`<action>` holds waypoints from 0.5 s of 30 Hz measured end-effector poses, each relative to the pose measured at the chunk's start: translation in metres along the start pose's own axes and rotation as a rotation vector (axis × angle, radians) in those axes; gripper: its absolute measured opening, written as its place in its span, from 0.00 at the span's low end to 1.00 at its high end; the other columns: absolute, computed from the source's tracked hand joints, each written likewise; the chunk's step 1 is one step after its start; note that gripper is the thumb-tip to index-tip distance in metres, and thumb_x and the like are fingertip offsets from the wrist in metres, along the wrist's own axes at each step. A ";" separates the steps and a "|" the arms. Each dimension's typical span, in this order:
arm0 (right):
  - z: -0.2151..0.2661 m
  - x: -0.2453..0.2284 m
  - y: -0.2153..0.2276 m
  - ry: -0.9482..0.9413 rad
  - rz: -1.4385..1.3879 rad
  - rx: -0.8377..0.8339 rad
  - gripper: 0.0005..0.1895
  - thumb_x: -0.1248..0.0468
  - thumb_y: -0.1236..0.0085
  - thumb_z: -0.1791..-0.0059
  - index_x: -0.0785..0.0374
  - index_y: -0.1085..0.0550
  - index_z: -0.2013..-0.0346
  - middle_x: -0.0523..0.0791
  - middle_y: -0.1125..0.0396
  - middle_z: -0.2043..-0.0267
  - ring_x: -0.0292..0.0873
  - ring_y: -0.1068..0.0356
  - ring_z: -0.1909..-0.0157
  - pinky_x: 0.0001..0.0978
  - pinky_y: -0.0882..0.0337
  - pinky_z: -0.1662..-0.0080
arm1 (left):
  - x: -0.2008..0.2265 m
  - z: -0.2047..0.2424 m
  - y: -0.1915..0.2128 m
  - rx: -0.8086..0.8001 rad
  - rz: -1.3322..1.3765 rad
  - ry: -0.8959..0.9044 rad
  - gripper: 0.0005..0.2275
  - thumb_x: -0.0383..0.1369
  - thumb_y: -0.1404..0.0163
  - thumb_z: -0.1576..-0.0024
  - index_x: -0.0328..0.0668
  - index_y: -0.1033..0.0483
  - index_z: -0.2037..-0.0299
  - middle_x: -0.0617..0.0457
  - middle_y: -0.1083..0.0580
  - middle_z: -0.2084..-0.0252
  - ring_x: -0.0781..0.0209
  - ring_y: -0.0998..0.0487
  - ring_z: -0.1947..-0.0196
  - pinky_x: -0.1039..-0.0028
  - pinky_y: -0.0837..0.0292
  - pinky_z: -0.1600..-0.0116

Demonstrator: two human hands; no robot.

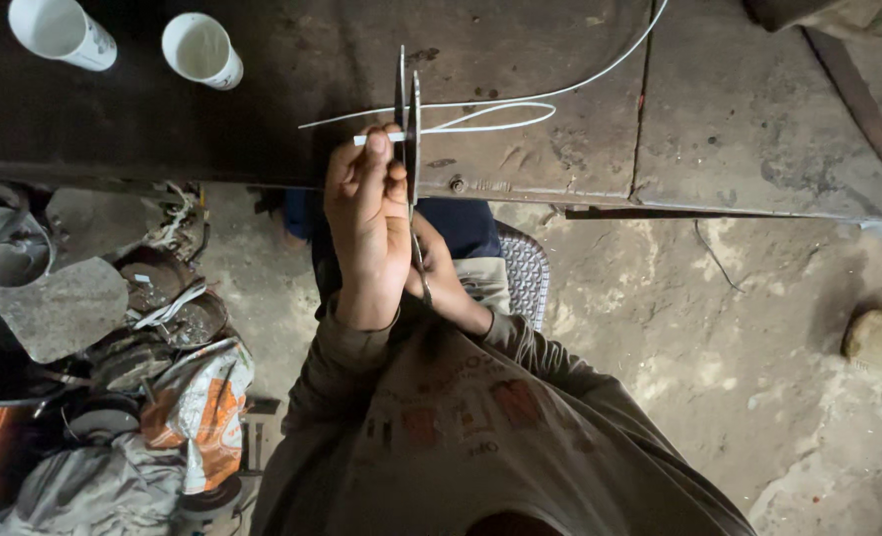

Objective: The person repeatedly measures and cuts short segments from a long white plastic rod using scissors. Cut pieces are placed into a small white cup on the workbench.

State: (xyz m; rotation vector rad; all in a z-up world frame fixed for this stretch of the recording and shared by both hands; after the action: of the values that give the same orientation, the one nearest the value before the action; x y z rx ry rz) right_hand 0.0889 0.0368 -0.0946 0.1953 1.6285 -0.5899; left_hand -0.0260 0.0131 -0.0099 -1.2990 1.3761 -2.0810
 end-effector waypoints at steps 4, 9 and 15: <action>-0.001 -0.001 0.000 -0.013 -0.007 -0.006 0.33 0.67 0.40 0.51 0.69 0.39 0.32 0.44 0.34 0.41 0.36 0.35 0.40 0.28 0.35 0.37 | 0.001 0.002 0.000 0.028 -0.024 0.023 0.03 0.28 0.45 0.35 0.40 0.23 0.54 0.50 0.23 0.51 0.69 0.25 0.56 0.79 0.29 0.51; -0.001 -0.002 0.001 -0.045 -0.013 -0.022 0.31 0.67 0.40 0.49 0.70 0.37 0.33 0.43 0.33 0.45 0.35 0.34 0.44 0.28 0.33 0.40 | 0.001 0.003 0.000 0.023 -0.056 0.028 0.03 0.29 0.45 0.33 0.39 0.23 0.54 0.49 0.23 0.50 0.70 0.27 0.59 0.79 0.29 0.52; -0.001 -0.003 0.001 -0.031 0.012 0.018 0.21 0.68 0.42 0.47 0.70 0.33 0.39 0.42 0.31 0.48 0.33 0.34 0.45 0.27 0.32 0.42 | -0.001 -0.002 0.003 0.020 -0.045 0.008 0.03 0.29 0.44 0.35 0.40 0.24 0.54 0.48 0.23 0.50 0.68 0.25 0.56 0.78 0.28 0.52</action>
State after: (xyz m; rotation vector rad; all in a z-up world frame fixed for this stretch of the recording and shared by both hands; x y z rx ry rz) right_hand 0.0887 0.0386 -0.0921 0.2085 1.5910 -0.5959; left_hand -0.0281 0.0133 -0.0131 -1.3266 1.3377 -2.1259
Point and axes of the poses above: each hand's wrist, its own z-axis away from the middle knuckle, its own y-axis out of the back of the hand, x = y × z, the point moved 2 cm from there along -z, towards the middle knuckle
